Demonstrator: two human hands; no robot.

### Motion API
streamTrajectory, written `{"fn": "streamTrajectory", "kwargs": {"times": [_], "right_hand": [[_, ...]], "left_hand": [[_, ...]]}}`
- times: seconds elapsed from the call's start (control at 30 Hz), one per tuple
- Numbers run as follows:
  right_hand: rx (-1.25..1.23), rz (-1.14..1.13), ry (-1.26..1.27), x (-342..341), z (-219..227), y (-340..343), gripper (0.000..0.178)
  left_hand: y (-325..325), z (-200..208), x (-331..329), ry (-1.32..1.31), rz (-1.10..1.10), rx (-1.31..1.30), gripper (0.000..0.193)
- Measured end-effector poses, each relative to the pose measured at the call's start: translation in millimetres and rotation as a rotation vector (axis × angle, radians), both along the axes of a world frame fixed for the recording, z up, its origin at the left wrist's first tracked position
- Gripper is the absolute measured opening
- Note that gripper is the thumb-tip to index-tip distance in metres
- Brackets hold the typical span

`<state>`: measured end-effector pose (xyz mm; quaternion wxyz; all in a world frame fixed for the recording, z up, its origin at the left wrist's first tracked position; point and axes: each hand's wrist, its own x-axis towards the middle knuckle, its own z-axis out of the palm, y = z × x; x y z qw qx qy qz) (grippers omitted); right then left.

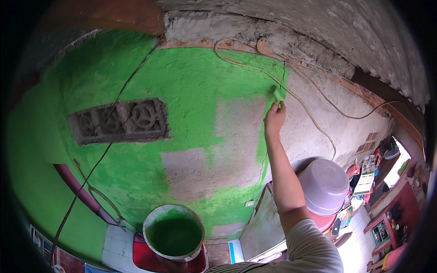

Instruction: The person paints a concrete wall with green paint using a small brush, frequently dipping the brush into a bucket of green paint held in the other hand.

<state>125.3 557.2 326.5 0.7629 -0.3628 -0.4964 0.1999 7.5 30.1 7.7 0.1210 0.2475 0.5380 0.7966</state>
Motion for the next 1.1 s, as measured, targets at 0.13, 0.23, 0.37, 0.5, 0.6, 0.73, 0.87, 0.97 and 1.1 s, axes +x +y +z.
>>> {"fn": "streamTrajectory", "kwargs": {"times": [0.13, 0.23, 0.37, 0.5, 0.6, 0.73, 0.87, 0.97, 1.1], "right_hand": [[-0.04, 0.016, 0.066, -40, 26, -10, 0.055], [0.02, 0.02, 0.002, -58, 55, -28, 0.055], [0.154, 0.142, -0.36, -79, 47, -67, 0.053], [0.284, 0.218, -0.474, -80, 38, -83, 0.05], [0.325, 0.113, -0.455, -61, 43, -76, 0.048], [0.237, 0.056, -0.637, -43, 28, -68, 0.045], [0.391, 0.156, -0.673, -52, 20, -89, 0.041], [0.455, 0.159, -0.658, -69, 50, -91, 0.041], [0.518, 0.127, -0.753, -68, 58, -67, 0.048]], "left_hand": [[-7, 0, -1, -0.132, 0.023, 0.069, 0.096], [-5, 2, -1, -0.175, 0.008, 0.098, 0.093], [-8, 2, 0, -0.212, 0.012, 0.114, 0.089], [-6, 1, 2, -0.243, 0.005, 0.12, 0.085], [-7, -2, 6, -0.256, -0.005, 0.13, 0.082], [-3, -6, 8, -0.273, -0.02, 0.136, 0.078], [-5, -8, 8, -0.273, -0.024, 0.131, 0.074], [-1, -8, 8, -0.259, -0.042, 0.133, 0.071], [2, -9, 9, -0.222, -0.061, 0.123, 0.067]]}}
